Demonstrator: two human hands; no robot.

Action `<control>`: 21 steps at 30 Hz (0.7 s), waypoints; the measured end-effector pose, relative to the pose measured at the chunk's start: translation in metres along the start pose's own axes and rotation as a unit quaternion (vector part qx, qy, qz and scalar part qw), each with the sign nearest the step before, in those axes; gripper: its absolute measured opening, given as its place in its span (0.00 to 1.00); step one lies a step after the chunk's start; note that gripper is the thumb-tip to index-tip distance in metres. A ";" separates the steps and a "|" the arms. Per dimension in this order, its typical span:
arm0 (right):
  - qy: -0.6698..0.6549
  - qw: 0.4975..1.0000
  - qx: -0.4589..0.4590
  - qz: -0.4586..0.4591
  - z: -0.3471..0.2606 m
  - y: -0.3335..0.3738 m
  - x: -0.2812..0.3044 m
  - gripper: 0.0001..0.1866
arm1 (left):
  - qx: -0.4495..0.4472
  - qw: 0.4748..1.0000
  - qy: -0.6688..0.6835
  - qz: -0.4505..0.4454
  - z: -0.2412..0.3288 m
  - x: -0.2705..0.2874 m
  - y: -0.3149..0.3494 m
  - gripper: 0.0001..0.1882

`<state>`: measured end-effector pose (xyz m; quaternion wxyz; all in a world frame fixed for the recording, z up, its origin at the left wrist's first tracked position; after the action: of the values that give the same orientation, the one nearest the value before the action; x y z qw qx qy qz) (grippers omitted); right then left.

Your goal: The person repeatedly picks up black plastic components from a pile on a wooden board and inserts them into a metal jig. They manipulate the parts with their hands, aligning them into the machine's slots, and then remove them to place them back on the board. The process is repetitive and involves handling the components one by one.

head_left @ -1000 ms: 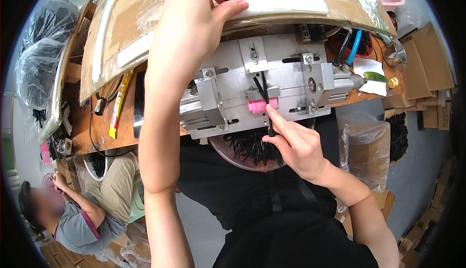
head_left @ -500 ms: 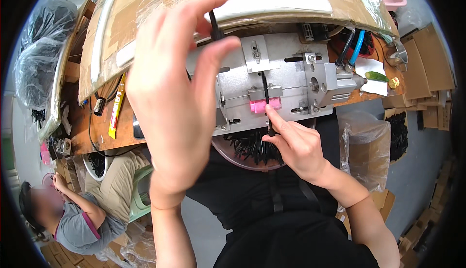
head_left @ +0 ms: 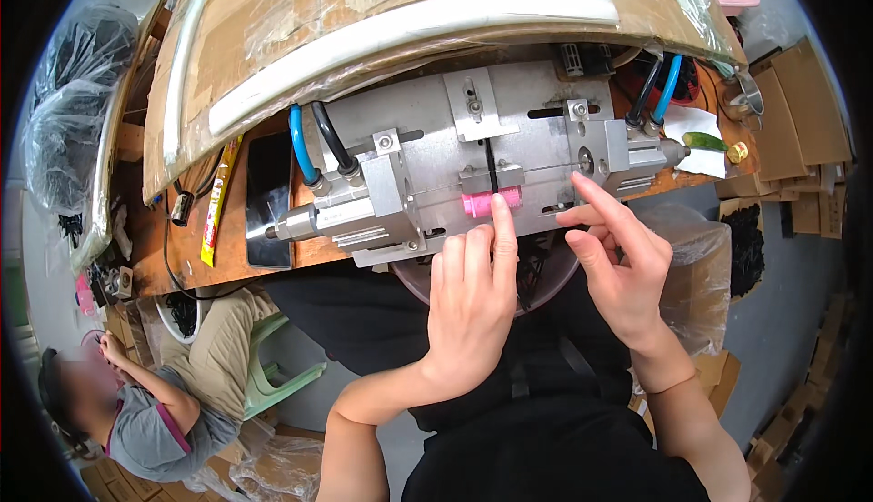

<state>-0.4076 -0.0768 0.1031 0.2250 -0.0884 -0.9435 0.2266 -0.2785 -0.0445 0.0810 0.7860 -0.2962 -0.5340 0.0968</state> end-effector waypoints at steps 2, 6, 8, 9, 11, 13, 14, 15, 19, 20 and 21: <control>-0.016 1.000 -0.002 0.005 0.000 0.001 0.001 0.26 | 0.001 1.000 -0.006 -0.004 0.000 -0.003 0.000 0.35; -0.025 1.000 0.007 0.010 -0.008 -0.001 0.002 0.25 | 0.016 1.000 0.019 -0.011 0.000 0.001 -0.004 0.34; -0.013 1.000 0.028 0.000 -0.009 -0.005 0.001 0.26 | 0.029 0.999 0.028 -0.036 -0.002 0.003 -0.006 0.34; -0.004 0.999 0.042 0.000 -0.014 -0.010 0.004 0.26 | 0.031 0.998 0.021 -0.051 0.000 0.009 -0.011 0.34; -0.001 0.996 0.090 0.007 -0.030 -0.030 0.010 0.25 | 0.012 0.996 0.062 -0.063 -0.003 0.022 -0.026 0.34; 0.035 0.979 0.202 0.009 -0.061 -0.065 0.015 0.25 | -0.029 0.993 0.108 -0.049 -0.010 0.044 -0.055 0.33; 0.044 0.969 0.244 0.014 -0.074 -0.087 0.013 0.24 | -0.035 0.991 0.127 -0.001 -0.023 0.059 -0.072 0.31; 0.070 0.964 0.254 0.020 -0.078 -0.111 0.008 0.24 | -0.055 0.990 0.113 0.060 -0.036 0.078 -0.094 0.27; 0.118 0.946 0.300 -0.005 -0.084 -0.242 -0.041 0.19 | -0.012 0.988 0.053 0.141 -0.122 0.092 -0.194 0.12; 0.114 0.951 0.286 -0.038 -0.078 -0.277 -0.065 0.21 | 0.041 0.989 0.062 0.126 -0.154 0.083 -0.217 0.10; 0.131 0.951 0.276 -0.051 -0.074 -0.306 -0.090 0.23 | 0.010 0.991 0.035 0.126 -0.170 0.081 -0.236 0.09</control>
<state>-0.3140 -0.3419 0.2704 0.3734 -0.0032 -0.8096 0.4528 -0.1316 -0.2584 0.2352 0.7885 -0.3564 -0.4638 0.1900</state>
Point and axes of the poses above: each hand's wrist, its own y-axis away from the middle knuckle, its own x-axis out of the back of the hand, z = x × y, the point moved 10 cm from there along -y, towards the middle knuckle, and after that the axes turned 11 degrees about z, right-handed, at the moved point
